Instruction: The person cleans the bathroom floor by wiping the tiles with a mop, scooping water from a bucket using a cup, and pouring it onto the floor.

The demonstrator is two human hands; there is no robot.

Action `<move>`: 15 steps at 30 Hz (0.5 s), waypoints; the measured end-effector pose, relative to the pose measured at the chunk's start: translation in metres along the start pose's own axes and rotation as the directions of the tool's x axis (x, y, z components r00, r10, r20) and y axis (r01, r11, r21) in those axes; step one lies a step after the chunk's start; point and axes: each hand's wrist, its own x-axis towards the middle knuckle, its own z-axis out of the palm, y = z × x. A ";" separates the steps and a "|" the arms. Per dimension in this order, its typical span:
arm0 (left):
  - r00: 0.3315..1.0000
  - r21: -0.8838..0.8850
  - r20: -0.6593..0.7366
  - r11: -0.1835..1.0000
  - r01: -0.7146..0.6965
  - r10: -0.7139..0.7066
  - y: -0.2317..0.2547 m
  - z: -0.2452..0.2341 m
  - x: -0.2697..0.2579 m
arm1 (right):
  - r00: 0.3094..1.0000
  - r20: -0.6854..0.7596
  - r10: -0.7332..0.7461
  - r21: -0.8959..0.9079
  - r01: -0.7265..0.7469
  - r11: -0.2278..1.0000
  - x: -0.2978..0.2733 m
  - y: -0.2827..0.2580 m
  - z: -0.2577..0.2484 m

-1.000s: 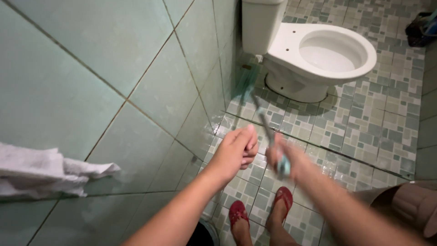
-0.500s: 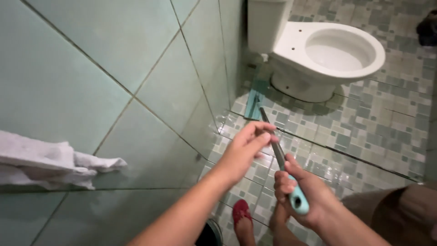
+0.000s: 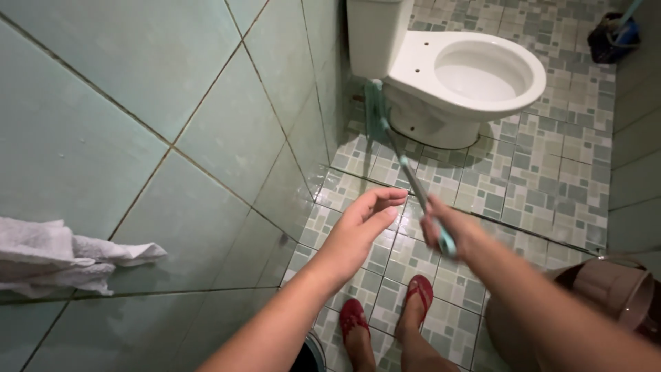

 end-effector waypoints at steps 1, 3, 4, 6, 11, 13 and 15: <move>1.000 0.002 -0.004 1.000 0.013 -0.013 0.001 0.001 -0.001 | 1.000 -0.024 0.014 0.010 -0.013 1.000 -0.025 0.014 -0.013; 1.000 -0.001 -0.010 1.000 0.018 -0.018 0.004 -0.001 -0.001 | 0.997 -0.044 0.058 0.008 -0.058 0.998 -0.074 0.040 -0.029; 1.000 -0.009 -0.005 1.000 0.013 -0.013 0.006 -0.002 -0.002 | 0.996 -0.043 0.079 -0.002 -0.079 0.997 -0.099 0.053 -0.038; 1.000 -0.003 -0.005 1.000 0.017 -0.017 0.009 -0.004 -0.003 | 0.994 -0.031 0.108 0.001 -0.108 0.994 -0.124 0.062 -0.039; 1.000 0.030 0.013 0.999 0.012 -0.012 0.010 -0.006 -0.003 | 0.988 -0.143 0.060 -0.027 -0.064 0.998 -0.083 0.027 -0.017; 1.000 0.039 0.014 0.999 0.015 -0.016 0.006 -0.007 -0.002 | 0.998 -0.060 0.020 -0.064 -0.023 0.998 -0.038 0.007 -0.003; 0.999 0.037 0.026 0.999 0.018 -0.019 0.000 -0.004 0.002 | 0.999 -0.017 0.034 -0.022 -0.034 0.999 -0.002 -0.021 0.011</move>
